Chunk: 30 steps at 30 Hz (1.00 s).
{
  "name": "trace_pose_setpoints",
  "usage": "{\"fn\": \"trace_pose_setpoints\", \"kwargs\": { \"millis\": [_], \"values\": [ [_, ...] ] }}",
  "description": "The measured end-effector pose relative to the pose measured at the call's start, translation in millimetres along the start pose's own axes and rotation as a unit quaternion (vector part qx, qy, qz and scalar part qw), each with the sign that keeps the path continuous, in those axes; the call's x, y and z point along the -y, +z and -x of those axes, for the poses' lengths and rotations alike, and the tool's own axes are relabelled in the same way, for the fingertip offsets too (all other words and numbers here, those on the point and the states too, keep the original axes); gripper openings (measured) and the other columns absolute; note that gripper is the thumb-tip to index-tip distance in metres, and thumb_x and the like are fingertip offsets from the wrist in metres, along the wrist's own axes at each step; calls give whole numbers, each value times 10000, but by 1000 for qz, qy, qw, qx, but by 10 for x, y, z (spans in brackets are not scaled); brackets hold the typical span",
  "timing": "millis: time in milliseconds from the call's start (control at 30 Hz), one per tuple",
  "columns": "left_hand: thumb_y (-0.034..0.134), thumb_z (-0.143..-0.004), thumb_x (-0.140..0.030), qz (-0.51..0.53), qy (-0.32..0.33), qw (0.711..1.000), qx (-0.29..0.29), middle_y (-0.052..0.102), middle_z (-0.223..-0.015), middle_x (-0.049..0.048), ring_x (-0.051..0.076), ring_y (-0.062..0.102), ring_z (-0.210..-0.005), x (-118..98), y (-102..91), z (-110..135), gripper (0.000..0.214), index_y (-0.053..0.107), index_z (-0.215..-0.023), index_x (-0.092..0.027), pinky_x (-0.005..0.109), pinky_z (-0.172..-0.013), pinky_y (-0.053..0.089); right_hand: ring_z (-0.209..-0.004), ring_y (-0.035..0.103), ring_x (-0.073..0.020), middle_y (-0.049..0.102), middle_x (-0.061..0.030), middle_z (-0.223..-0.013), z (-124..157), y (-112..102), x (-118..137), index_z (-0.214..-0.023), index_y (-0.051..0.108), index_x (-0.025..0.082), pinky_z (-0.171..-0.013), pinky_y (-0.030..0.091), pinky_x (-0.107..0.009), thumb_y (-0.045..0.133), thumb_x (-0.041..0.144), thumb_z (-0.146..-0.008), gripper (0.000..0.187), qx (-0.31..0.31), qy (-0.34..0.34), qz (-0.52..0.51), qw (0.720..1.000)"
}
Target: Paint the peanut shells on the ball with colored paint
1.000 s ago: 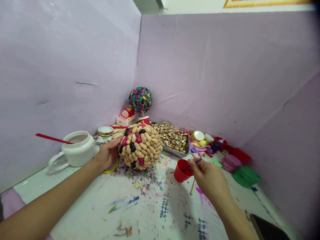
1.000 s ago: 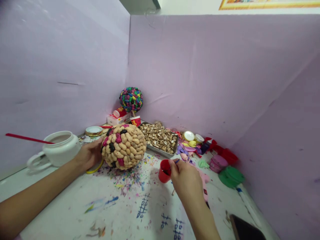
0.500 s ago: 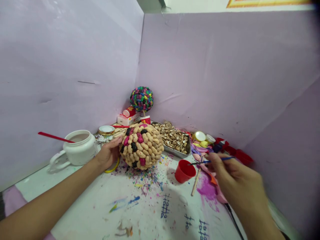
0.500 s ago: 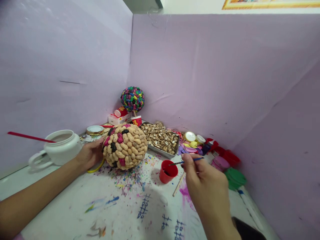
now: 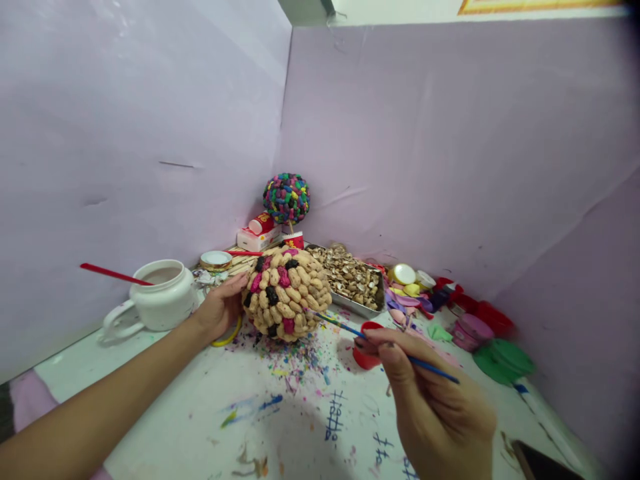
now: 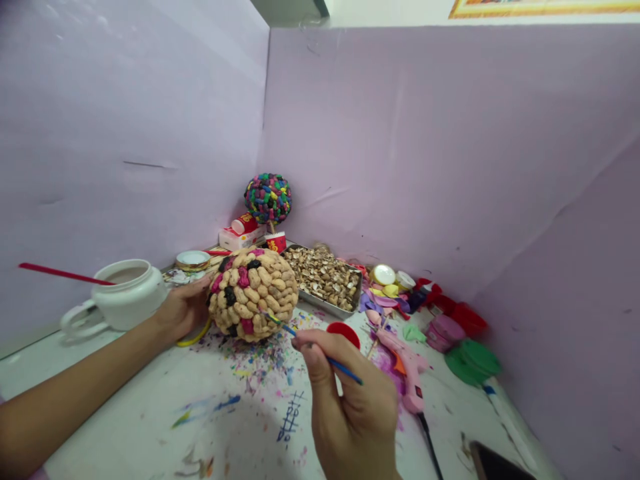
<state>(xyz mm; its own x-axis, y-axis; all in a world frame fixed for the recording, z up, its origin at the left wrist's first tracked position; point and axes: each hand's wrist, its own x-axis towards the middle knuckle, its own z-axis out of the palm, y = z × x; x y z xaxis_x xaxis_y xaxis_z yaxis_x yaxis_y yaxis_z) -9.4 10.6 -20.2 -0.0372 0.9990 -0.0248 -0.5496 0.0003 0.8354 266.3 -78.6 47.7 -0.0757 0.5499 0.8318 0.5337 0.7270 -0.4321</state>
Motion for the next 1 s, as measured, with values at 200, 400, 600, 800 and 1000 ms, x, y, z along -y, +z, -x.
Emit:
{"fn": "trace_pose_setpoints", "kwargs": {
  "millis": [200, 400, 600, 800, 1000],
  "values": [
    [671, -730, -320, -14, -2, 1000, -2, 759, -1083, 37, 346, 610, -1152, -4, 1, 4, 344, 712, -1065, -256, 431, -876, 487, -723, 735, -83, 764, 38, -824, 59, 68, -33, -983, 677, 245, -676, 573, -121, 572, 180, -920, 139, 22, -16, -6, 1000],
    [664, -718, -271, 1, 10, 1000, -14, 772, -1023, 37, 336, 634, -1113, -19, 43, 23, 321, 726, -1033, -260, 434, -859, 516, -735, 735, -92, 763, 38, -835, 48, 58, -35, -982, 679, 253, -682, 581, -138, 574, 184, -917, 141, 14, -10, -2, 1000],
    [674, -703, -270, 20, -13, 1000, -19, 773, -1039, 50, 316, 627, -1138, -46, 53, 26, 327, 722, -1022, -215, 409, -904, 520, -654, 712, -75, 750, 53, -775, 5, -34, -53, -900, 697, 260, -597, 562, -120, 552, 218, -941, 156, -51, 49, -6, 998],
    [635, -715, -230, 34, -34, 998, -44, 787, -956, 45, 320, 647, -1115, -91, 87, 42, 360, 704, -1069, -222, 443, -919, 525, -624, 707, -79, 754, 45, -747, -23, -36, -59, -877, 704, 242, -562, 554, -123, 563, 223, -935, 154, -75, 67, -11, 995],
    [598, -745, -167, 57, -46, 992, -104, 793, -887, 58, 304, 707, -995, -140, 180, 86, 399, 683, -1134, -187, 433, -882, 560, -685, 724, -81, 758, 46, -792, -32, 25, -42, -916, 695, 239, -574, 556, -124, 544, 191, -935, 160, -41, 42, -16, 998]
  ]
}}
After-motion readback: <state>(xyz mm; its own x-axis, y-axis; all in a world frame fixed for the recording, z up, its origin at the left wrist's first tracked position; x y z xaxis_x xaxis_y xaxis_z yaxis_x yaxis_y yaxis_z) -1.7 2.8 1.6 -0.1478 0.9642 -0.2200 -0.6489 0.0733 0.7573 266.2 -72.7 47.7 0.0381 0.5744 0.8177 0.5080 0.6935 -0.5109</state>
